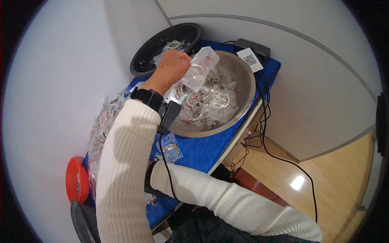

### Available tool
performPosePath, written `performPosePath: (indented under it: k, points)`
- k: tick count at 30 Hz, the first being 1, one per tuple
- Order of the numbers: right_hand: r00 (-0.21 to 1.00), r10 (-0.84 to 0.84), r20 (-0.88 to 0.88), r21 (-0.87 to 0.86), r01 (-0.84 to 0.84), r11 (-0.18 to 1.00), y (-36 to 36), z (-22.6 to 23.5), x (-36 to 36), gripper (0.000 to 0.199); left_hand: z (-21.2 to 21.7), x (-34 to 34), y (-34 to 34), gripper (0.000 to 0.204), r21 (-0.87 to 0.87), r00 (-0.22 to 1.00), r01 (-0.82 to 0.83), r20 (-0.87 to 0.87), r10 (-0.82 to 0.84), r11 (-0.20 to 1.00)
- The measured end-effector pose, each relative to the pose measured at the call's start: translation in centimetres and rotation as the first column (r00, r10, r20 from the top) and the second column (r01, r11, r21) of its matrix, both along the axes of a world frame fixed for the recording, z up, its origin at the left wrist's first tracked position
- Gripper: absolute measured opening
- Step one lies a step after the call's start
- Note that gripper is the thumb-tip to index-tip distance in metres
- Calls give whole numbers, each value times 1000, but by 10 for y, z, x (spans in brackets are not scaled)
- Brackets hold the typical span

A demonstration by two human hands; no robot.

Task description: Inspecting small circular plastic parts for defects and sorting them into different containers.

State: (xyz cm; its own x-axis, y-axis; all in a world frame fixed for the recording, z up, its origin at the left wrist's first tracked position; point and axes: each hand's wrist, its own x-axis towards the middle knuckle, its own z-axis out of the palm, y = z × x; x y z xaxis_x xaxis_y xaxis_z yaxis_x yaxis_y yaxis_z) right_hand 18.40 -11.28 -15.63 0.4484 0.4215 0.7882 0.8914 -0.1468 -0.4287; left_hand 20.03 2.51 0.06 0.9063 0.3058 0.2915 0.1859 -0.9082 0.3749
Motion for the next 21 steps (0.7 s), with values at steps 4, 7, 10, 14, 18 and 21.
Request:
performPosePath:
  k: [4,7,10,14,18,21]
  points:
    - [1000,-7,-10,9,7,1000,-14,-7,12,27,-11,3,-5,18,-243,999,-30,-20,26,969]
    - [1000,-13,-18,17,14,1000,-25,-12,21,26,-18,8,-2,19,1,998,9,-63,-9,1000]
    - [1000,-10,-29,19,10,1000,-37,-18,29,26,-11,10,-2,20,51,998,-64,-24,65,997]
    - [1000,11,-21,35,-10,999,-47,-18,38,26,4,5,2,20,96,977,-142,176,123,985]
    - [994,107,9,56,-107,993,-35,-10,36,26,28,-23,9,20,59,921,-202,352,169,978]
    - [956,289,42,83,-292,953,5,2,8,25,36,-56,33,21,3,869,-120,483,104,993]
